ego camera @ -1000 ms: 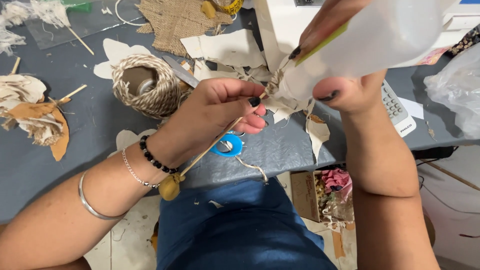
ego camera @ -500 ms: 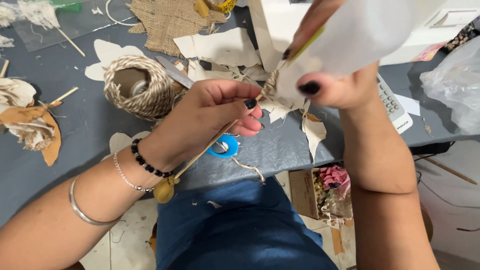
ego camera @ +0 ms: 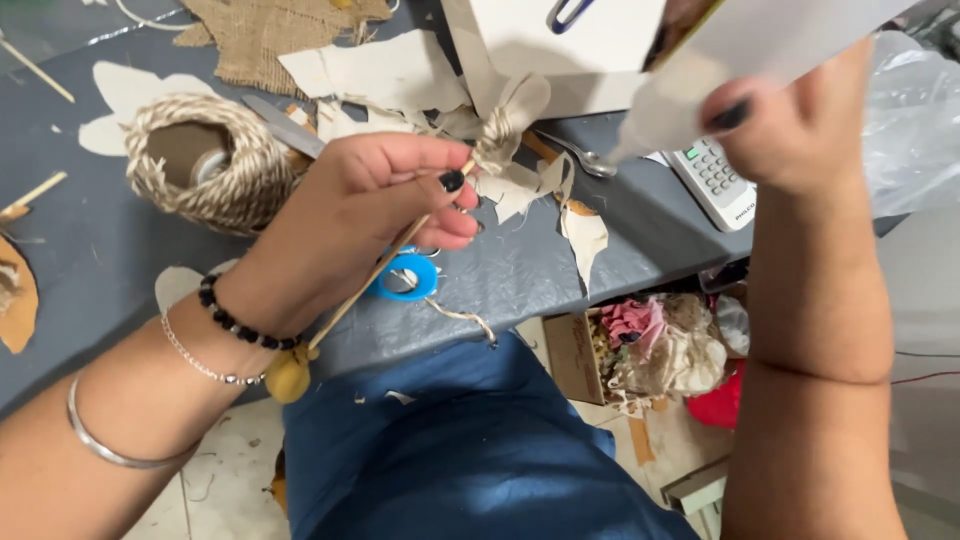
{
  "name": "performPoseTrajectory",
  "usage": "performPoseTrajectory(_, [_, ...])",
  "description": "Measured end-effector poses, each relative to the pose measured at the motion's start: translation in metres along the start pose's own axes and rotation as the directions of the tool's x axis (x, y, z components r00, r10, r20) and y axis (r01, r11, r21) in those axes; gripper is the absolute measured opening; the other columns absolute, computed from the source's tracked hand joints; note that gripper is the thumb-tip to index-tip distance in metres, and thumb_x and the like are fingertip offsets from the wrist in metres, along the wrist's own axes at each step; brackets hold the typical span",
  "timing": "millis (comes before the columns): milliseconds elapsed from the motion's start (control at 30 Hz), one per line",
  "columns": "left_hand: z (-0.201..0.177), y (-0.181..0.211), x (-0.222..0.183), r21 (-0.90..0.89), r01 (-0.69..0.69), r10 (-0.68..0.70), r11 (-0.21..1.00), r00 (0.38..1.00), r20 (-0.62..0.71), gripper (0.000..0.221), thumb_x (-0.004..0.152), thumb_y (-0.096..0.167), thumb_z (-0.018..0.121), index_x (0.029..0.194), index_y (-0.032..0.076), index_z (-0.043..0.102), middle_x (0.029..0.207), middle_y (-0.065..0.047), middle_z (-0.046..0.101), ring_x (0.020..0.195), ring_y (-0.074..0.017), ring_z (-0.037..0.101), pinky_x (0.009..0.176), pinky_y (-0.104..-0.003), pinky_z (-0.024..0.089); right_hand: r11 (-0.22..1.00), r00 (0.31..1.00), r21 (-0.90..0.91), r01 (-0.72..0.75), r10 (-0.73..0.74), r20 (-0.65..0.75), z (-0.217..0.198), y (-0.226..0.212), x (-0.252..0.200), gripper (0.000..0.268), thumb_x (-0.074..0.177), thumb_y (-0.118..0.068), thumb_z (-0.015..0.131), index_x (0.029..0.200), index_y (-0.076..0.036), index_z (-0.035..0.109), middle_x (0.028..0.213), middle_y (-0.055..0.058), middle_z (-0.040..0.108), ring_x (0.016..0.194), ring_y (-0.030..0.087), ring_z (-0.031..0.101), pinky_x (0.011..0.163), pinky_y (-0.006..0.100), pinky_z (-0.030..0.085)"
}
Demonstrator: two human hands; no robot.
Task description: Wrapping twine around a wooden stick and securing it with glue to finish a decorative item.
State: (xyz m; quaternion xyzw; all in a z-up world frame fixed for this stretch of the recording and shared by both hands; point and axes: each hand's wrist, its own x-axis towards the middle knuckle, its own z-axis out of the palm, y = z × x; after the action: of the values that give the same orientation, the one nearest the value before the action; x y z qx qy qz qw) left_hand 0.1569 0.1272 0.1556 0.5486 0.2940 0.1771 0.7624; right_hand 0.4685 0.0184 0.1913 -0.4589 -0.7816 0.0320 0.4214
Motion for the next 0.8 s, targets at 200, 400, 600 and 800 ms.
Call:
performPoseTrajectory(200, [-0.004, 0.004, -0.001, -0.006, -0.048, 0.048, 0.999, 0.999, -0.01, 0.055, 0.085, 0.014, 0.062, 0.136, -0.005, 0.062, 0.106, -0.021, 0.076, 0.082, -0.0221, 0.078, 0.075, -0.029, 0.068, 0.992, 0.993, 0.06, -0.112, 0.114, -0.021, 0.027, -0.005, 0.003, 0.045, 0.102, -0.031, 0.069, 0.122, 0.008, 0.056, 0.114, 0.02, 0.064, 0.105, 0.031, 0.067, 0.086, 0.037, 0.055])
performPoseTrajectory(400, [-0.004, 0.0, 0.0, 0.032, -0.068, 0.067, 0.997, 0.997, 0.031, 0.056, 0.086, 0.017, 0.059, 0.137, -0.005, 0.062, 0.105, -0.018, 0.076, 0.082, -0.0216, 0.079, 0.076, -0.031, 0.069, 0.977, 0.985, -0.171, -0.13, 0.107, -0.135, 0.02, 0.027, -0.02, 0.038, 0.108, -0.024, 0.073, 0.119, 0.008, 0.056, 0.112, 0.019, 0.06, 0.103, 0.03, 0.057, 0.091, 0.04, 0.046])
performPoseTrajectory(600, [-0.002, 0.002, -0.003, 0.061, -0.057, 0.056, 0.996, 0.998, 0.027, 0.054, 0.087, 0.016, 0.056, 0.136, -0.004, 0.064, 0.104, -0.015, 0.076, 0.082, -0.0196, 0.079, 0.077, -0.03, 0.069, 0.971, 0.973, -0.158, -0.181, 0.153, -0.175, 0.036, 0.033, -0.022, 0.059, 0.106, -0.028, 0.074, 0.144, 0.002, 0.041, 0.127, 0.016, 0.053, 0.117, 0.026, 0.054, 0.097, 0.036, 0.045])
performPoseTrajectory(800, [0.0, 0.003, -0.003, 0.063, -0.023, 0.023, 0.998, 1.0, 0.014, 0.054, 0.085, 0.015, 0.055, 0.135, -0.003, 0.065, 0.102, -0.014, 0.076, 0.08, -0.0184, 0.078, 0.076, -0.029, 0.069, 0.995, 0.984, -0.077, -0.059, 0.045, -0.171, 0.038, 0.052, -0.032, 0.074, 0.109, -0.019, 0.075, 0.159, -0.019, 0.022, 0.155, 0.014, 0.043, 0.133, 0.029, 0.051, 0.109, 0.04, 0.042])
